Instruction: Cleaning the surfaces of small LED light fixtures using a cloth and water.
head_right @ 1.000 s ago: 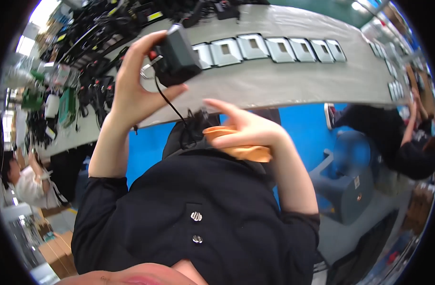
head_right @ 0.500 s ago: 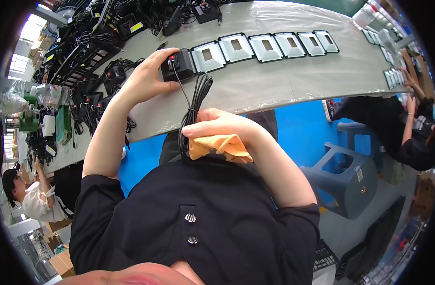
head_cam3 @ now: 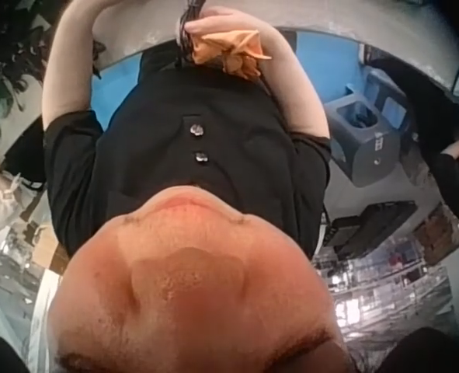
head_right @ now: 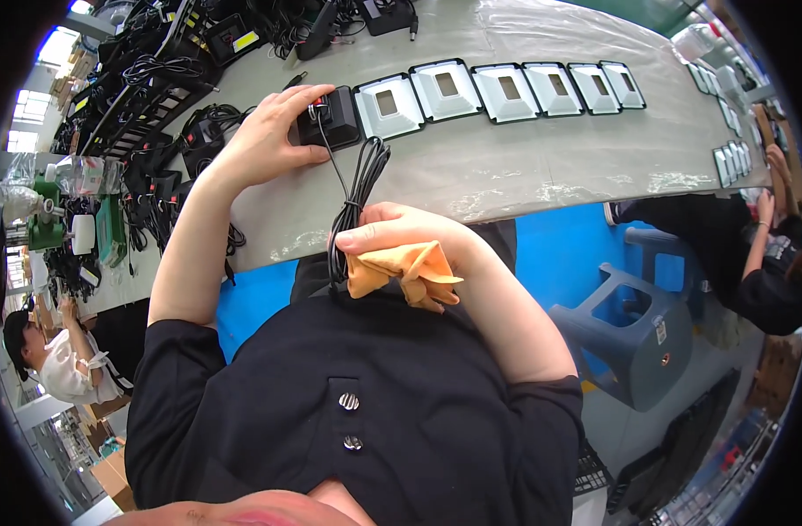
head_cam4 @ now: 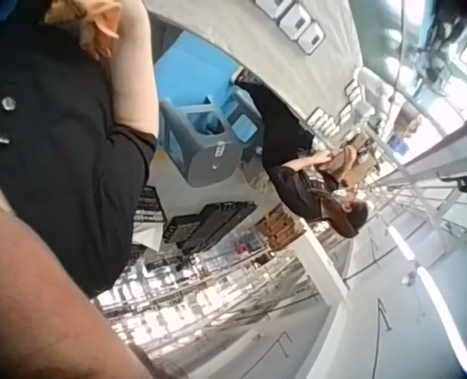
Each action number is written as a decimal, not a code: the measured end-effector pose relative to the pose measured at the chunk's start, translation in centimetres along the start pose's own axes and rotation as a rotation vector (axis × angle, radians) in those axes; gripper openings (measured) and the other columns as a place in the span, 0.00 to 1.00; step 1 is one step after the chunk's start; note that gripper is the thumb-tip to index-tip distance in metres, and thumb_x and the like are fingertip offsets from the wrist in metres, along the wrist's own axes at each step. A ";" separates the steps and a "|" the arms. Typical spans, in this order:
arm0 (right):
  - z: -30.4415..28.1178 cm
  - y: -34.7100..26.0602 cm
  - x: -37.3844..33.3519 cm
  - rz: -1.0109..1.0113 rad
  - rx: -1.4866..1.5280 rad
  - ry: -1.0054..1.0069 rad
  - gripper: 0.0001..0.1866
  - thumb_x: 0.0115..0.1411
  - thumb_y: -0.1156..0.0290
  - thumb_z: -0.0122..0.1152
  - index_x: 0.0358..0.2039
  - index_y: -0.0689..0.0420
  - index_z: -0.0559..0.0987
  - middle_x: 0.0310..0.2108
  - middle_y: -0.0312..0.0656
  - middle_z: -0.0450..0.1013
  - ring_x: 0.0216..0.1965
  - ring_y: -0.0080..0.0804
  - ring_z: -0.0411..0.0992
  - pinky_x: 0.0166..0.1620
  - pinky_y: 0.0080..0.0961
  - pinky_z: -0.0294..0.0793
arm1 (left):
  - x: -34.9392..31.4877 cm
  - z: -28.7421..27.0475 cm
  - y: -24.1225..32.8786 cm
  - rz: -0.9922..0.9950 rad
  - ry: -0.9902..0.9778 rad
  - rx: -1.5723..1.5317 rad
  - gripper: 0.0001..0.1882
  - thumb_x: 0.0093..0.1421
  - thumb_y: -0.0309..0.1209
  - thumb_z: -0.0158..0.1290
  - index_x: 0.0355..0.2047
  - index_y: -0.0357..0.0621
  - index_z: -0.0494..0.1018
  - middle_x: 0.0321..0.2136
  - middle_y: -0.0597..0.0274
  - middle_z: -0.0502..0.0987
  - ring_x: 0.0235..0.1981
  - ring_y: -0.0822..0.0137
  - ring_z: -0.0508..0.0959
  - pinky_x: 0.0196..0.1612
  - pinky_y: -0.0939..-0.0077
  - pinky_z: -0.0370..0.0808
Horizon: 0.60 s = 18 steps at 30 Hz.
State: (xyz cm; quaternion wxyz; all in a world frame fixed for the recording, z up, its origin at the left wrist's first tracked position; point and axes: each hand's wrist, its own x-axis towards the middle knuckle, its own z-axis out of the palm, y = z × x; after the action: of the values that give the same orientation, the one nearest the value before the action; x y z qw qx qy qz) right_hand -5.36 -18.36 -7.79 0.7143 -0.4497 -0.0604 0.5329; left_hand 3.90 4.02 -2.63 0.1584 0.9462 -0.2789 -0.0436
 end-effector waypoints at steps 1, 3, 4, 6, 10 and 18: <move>-0.2 -0.1 0.2 -0.024 0.005 -0.061 0.20 0.55 0.56 0.62 0.36 0.61 0.73 0.26 0.38 0.74 0.27 0.21 0.73 0.31 0.15 0.71 | 0.0 -0.1 0.1 -0.003 -0.002 -0.005 0.39 0.43 0.40 0.63 0.57 0.48 0.63 0.55 0.55 0.66 0.54 0.52 0.67 0.58 0.65 0.65; -0.1 0.0 0.4 -0.042 0.010 -0.120 0.20 0.55 0.56 0.62 0.35 0.62 0.73 0.26 0.38 0.74 0.27 0.21 0.73 0.32 0.15 0.71 | -0.1 -0.1 0.3 0.008 0.026 0.119 0.39 0.43 0.42 0.63 0.57 0.48 0.64 0.54 0.56 0.68 0.55 0.53 0.66 0.59 0.63 0.64; 0.2 0.0 0.3 -0.040 0.019 -0.051 0.20 0.54 0.57 0.63 0.35 0.62 0.73 0.26 0.38 0.74 0.27 0.21 0.73 0.32 0.15 0.71 | -0.2 0.1 0.1 0.005 0.026 0.114 0.39 0.43 0.42 0.63 0.57 0.48 0.64 0.54 0.56 0.68 0.55 0.53 0.66 0.59 0.63 0.64; 0.5 -0.1 0.1 -0.033 0.025 0.019 0.20 0.54 0.58 0.63 0.35 0.62 0.73 0.27 0.38 0.74 0.28 0.21 0.73 0.33 0.15 0.71 | -0.5 0.3 -0.3 0.059 0.107 0.185 0.39 0.42 0.44 0.63 0.55 0.48 0.66 0.53 0.58 0.69 0.56 0.54 0.65 0.60 0.61 0.61; 1.4 -0.8 -0.5 -0.035 0.091 -0.016 0.20 0.53 0.58 0.64 0.35 0.63 0.74 0.26 0.38 0.73 0.28 0.21 0.73 0.33 0.15 0.71 | -0.6 0.1 0.3 0.031 0.137 0.255 0.38 0.41 0.46 0.63 0.53 0.48 0.67 0.51 0.60 0.71 0.56 0.56 0.65 0.61 0.61 0.58; 5.1 -4.1 -1.5 -0.036 -0.048 0.309 0.26 0.57 0.55 0.62 0.44 0.67 0.73 0.31 0.41 0.74 0.35 0.23 0.72 0.40 0.18 0.71 | -2.4 -3.0 -1.3 -0.065 -0.107 0.402 0.39 0.39 0.46 0.65 0.52 0.47 0.68 0.45 0.60 0.75 0.56 0.59 0.67 0.66 0.52 0.47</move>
State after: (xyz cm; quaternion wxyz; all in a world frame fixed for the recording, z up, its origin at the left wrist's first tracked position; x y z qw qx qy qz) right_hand -6.02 -16.69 -1.33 0.7135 -0.5422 0.0293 0.4429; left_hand 3.02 7.19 -0.25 -0.0502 0.9635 -0.2595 -0.0423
